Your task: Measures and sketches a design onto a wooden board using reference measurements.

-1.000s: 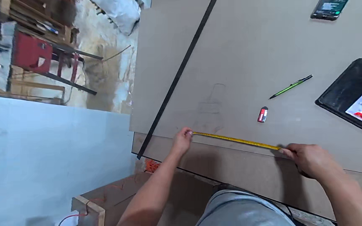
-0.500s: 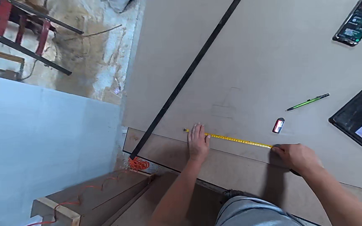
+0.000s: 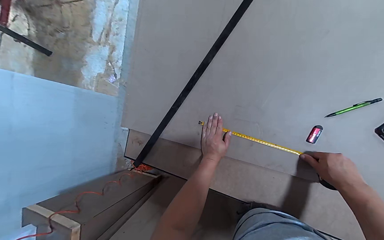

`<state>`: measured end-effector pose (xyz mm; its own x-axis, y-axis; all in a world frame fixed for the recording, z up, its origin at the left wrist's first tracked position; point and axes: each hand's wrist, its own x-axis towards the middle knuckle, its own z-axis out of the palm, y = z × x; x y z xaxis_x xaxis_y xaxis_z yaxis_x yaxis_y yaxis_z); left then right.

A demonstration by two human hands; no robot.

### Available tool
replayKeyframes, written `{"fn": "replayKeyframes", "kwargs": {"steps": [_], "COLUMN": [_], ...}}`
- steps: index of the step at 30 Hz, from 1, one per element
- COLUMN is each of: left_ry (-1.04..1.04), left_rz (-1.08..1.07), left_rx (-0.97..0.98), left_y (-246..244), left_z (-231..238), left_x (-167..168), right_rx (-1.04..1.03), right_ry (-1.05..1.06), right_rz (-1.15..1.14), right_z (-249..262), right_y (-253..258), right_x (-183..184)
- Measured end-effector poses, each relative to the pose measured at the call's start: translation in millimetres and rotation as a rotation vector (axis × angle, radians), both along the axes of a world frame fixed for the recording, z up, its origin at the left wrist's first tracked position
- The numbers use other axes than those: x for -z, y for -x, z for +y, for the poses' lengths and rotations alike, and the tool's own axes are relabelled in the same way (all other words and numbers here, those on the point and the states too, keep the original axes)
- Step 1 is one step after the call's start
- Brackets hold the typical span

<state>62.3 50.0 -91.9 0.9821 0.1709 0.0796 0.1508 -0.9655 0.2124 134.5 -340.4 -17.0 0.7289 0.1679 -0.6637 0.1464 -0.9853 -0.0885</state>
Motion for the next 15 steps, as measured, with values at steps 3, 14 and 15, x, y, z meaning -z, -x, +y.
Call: {"fn": "replayKeyframes", "kwargs": {"steps": [3,14,15], "left_ry": [-0.01,0.001,0.01], "left_rz": [-0.004,-0.027,-0.027], "left_rx": [-0.002,0.009,0.006], "left_y": [-0.5,0.0,0.3], "left_z": [3.2,1.8,1.2], "left_x": [0.4,-1.9,-2.9], "right_rx": [0.001,0.065,0.07], "right_ry": [0.0,-0.005,-0.001], "right_rz": [-0.004,0.08,0.087], "right_z": [4.3,7.7,8.1], "right_y": [-5.9,-11.7,-12.2], "right_x": [2.3,-0.1,-0.4]}}
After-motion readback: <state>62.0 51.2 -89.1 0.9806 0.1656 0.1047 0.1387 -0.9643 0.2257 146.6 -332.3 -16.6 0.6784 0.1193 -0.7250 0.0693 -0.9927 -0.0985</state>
